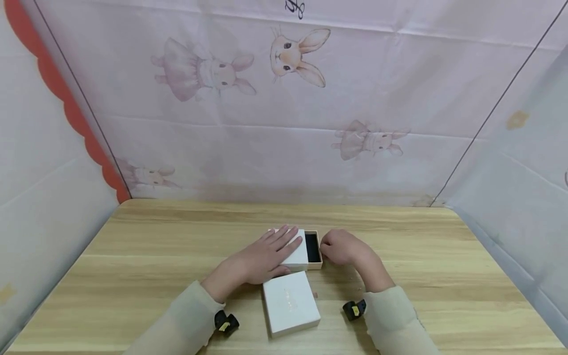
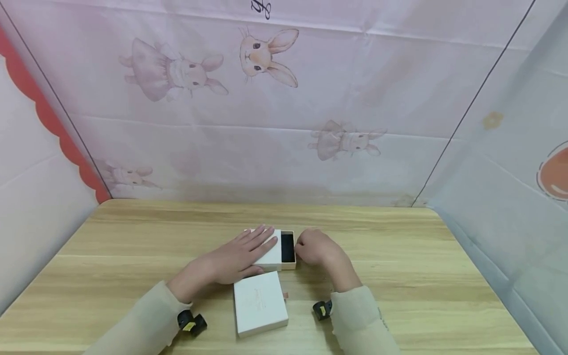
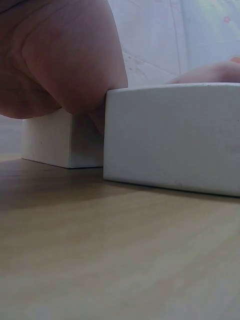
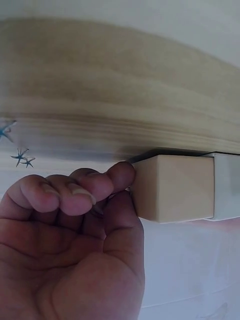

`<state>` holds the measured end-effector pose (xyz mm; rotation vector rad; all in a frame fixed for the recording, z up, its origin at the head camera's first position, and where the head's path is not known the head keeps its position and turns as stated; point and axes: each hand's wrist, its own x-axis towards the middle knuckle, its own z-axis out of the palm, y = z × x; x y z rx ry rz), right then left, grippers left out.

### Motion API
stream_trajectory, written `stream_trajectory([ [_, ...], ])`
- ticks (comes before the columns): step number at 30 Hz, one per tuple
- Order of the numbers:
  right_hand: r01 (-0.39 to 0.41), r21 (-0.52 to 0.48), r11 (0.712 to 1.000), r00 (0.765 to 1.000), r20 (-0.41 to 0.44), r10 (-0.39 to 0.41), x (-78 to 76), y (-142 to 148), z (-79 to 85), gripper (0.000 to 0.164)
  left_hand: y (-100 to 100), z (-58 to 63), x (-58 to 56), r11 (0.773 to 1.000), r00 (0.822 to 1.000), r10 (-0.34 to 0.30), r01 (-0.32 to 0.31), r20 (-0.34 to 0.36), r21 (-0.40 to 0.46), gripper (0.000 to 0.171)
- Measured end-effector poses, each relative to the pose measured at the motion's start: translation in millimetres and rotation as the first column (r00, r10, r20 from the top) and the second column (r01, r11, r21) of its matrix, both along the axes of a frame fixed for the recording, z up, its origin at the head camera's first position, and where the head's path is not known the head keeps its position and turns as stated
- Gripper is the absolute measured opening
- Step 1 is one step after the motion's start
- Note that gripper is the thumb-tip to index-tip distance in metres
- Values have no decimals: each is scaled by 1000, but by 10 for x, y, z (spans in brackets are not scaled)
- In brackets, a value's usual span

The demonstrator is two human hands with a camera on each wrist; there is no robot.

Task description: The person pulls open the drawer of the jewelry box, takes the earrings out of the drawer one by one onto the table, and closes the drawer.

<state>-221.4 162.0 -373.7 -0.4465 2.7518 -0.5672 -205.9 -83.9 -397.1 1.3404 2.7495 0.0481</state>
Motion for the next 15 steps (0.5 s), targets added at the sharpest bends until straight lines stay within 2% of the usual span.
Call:
stream_trajectory([
  [15,-25,3,1000,1000,-12,25,-15,-6,-24,30,2,-3,-3,1000,1000,-1,1,5,1,70],
])
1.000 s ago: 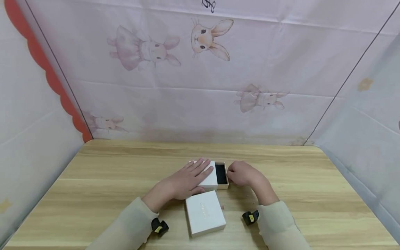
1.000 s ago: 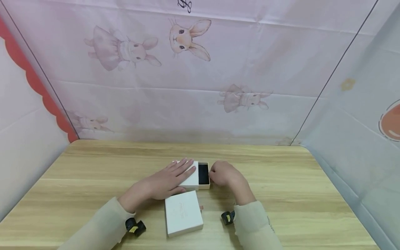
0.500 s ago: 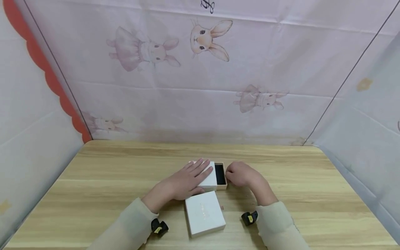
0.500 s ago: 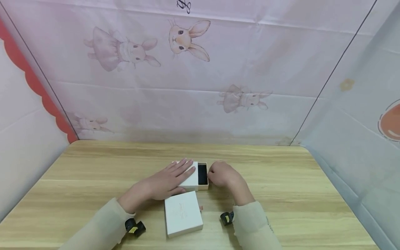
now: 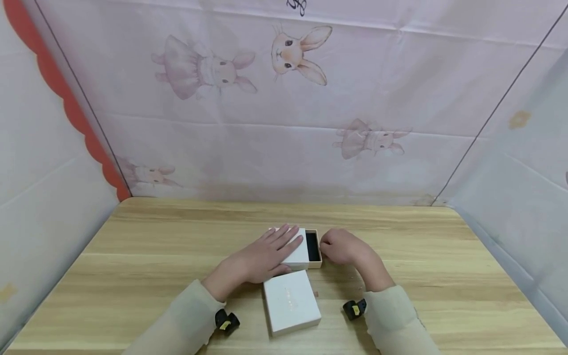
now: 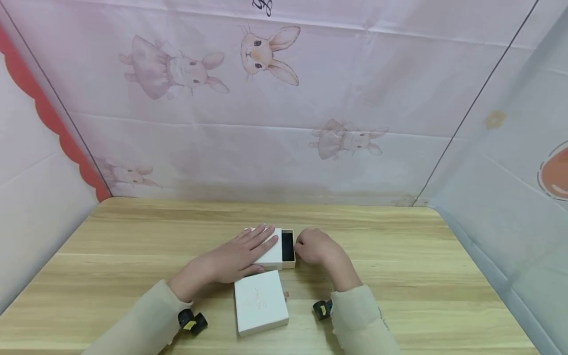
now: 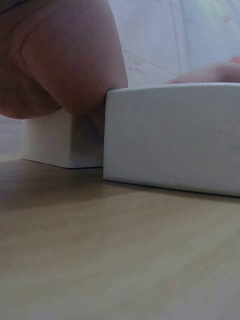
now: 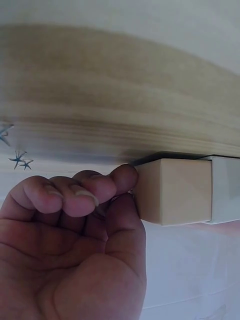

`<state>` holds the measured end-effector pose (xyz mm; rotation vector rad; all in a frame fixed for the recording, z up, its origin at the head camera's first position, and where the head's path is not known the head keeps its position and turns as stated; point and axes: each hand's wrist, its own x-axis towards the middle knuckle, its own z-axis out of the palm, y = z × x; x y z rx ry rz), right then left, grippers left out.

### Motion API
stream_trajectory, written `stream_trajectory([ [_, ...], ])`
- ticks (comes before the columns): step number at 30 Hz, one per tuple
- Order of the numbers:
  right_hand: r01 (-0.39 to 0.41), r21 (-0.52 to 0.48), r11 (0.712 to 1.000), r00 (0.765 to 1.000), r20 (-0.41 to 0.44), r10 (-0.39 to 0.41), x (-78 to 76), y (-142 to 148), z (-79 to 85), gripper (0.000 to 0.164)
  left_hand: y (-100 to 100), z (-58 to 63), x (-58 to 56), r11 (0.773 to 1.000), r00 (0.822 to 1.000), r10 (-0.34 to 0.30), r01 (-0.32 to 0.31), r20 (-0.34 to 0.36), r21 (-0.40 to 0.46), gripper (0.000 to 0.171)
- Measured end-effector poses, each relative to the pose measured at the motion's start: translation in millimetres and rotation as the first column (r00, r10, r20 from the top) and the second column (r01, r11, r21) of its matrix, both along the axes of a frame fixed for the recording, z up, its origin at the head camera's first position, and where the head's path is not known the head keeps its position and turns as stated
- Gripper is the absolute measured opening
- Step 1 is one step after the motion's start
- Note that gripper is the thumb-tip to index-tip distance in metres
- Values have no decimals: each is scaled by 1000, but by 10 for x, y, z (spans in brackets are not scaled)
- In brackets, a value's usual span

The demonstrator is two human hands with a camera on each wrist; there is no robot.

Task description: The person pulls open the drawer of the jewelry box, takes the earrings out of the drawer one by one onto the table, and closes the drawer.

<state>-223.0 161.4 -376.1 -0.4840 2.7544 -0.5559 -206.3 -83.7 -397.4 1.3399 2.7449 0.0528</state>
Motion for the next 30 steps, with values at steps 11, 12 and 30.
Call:
stream_trajectory([
  [11,9,-12,1000,1000,0,-9,-4,4,-15,32,7,18,6,1000,1000,0,0,12,5,70],
  [12,5,-13,1000,1000,0,-5,-6,4,-16,32,5,22,8,1000,1000,1,-1,15,4,70],
  [30,-25,-7,1000,1000,1,25,-12,-14,1,33,-1,19,0,1000,1000,9,-9,20,4,71],
])
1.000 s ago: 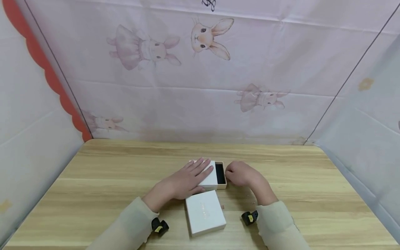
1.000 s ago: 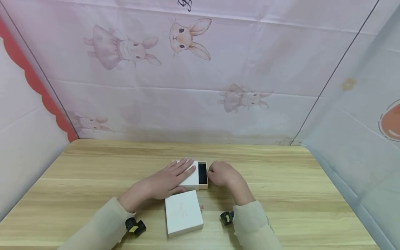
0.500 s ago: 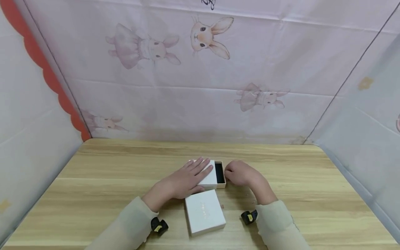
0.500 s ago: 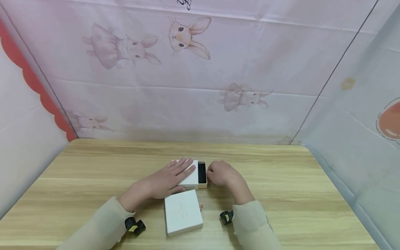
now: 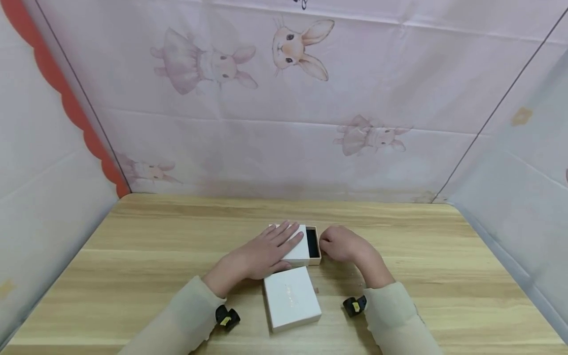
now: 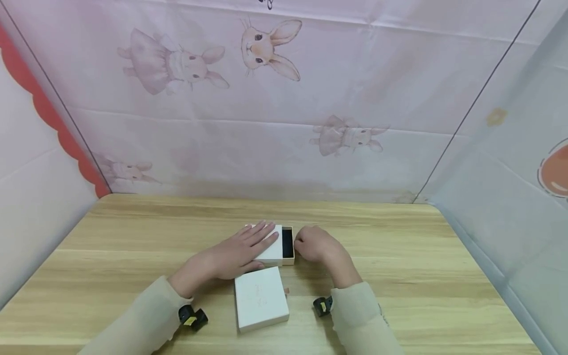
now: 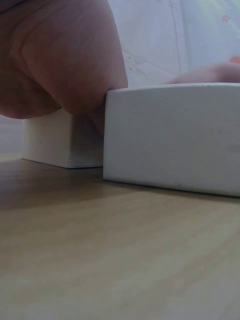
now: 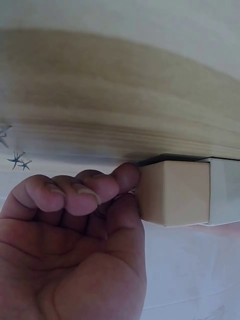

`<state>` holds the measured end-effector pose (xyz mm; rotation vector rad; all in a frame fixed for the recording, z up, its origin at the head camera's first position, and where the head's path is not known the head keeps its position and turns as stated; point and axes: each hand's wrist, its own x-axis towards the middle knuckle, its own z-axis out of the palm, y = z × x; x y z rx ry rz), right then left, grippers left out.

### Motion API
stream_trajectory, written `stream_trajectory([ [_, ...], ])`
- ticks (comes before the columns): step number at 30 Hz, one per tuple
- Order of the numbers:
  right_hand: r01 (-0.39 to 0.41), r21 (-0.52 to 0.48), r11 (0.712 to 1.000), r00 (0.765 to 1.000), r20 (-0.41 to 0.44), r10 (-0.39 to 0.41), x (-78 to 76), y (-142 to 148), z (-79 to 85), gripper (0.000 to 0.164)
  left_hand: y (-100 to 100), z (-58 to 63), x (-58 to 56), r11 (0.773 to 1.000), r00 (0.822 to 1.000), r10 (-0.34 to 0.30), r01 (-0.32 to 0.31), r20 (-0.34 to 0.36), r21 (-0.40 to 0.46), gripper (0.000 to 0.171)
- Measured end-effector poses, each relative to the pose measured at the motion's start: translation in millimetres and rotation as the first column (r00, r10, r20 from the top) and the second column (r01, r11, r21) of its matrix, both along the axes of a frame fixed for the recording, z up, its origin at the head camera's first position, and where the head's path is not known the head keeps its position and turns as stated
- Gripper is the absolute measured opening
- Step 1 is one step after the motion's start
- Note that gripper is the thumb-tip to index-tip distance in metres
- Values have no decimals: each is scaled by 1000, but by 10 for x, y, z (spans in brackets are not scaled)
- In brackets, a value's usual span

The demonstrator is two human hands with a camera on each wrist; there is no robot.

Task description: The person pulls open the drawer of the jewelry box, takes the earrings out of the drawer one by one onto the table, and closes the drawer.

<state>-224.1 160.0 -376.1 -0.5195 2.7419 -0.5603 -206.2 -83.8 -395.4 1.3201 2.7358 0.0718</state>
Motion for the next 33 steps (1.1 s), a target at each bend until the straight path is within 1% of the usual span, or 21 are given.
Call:
stream_trajectory([
  [5,3,2,1000,1000,3,-3,2,-5,-1,33,-1,11,9,1000,1000,-2,2,-2,-2,70],
  [12,8,-6,1000,1000,9,-8,12,-15,-16,35,-3,15,15,1000,1000,3,-3,12,-9,71],
  [21,1,6,1000,1000,-17,-1,-2,-18,-23,35,8,4,0,1000,1000,-6,6,-6,6,70],
  [28,11,-6,1000,1000,4,-11,16,-36,-27,36,2,22,17,1000,1000,-3,3,8,6,70],
  [33,14,1,1000,1000,-3,-14,22,-50,-15,36,-3,20,11,1000,1000,-4,4,9,10,70],
])
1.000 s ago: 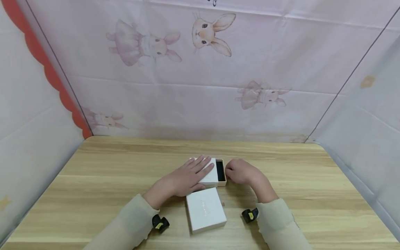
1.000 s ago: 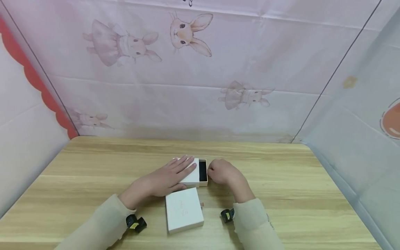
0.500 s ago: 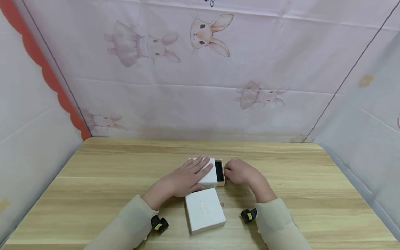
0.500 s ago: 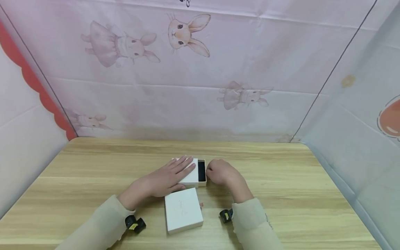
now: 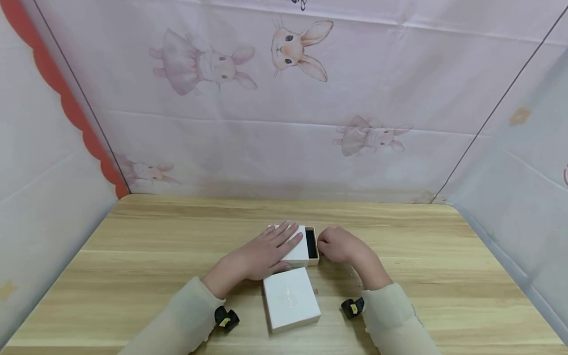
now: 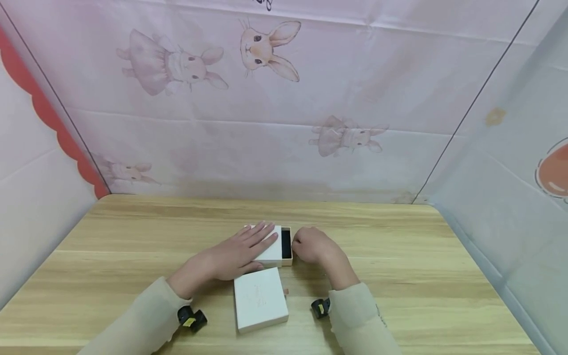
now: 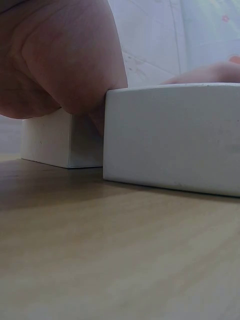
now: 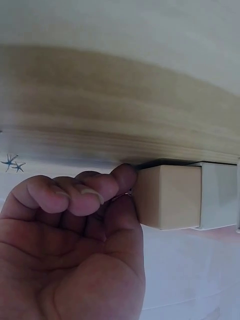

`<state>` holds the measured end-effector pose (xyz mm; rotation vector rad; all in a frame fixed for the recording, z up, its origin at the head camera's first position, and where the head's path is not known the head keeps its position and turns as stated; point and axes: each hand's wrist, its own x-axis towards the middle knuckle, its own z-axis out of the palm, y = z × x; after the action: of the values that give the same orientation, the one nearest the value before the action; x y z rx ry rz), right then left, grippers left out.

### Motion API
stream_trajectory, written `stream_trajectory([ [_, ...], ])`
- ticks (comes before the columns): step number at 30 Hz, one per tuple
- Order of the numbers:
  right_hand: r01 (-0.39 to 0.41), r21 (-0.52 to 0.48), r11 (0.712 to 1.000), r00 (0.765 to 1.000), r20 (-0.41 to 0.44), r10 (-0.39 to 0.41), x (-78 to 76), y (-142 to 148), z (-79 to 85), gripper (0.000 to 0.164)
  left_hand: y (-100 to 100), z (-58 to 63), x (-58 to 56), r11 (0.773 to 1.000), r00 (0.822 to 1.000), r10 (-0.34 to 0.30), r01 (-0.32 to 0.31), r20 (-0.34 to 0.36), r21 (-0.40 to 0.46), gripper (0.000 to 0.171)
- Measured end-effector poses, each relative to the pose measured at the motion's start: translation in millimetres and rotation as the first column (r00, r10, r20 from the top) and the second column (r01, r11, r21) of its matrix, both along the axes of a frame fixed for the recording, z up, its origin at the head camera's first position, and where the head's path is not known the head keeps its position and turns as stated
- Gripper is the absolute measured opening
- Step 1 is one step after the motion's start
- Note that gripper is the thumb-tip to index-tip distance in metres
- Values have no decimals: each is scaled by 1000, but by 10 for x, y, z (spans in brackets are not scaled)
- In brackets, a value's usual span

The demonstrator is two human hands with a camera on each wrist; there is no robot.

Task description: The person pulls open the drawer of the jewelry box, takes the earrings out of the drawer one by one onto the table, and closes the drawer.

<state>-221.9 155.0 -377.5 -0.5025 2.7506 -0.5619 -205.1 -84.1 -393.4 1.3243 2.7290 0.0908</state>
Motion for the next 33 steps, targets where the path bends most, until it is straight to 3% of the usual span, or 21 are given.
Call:
stream_trajectory([
  [33,3,-21,1000,1000,-24,-3,46,-106,-7,37,-8,4,1,1000,1000,-5,4,13,14,70],
])
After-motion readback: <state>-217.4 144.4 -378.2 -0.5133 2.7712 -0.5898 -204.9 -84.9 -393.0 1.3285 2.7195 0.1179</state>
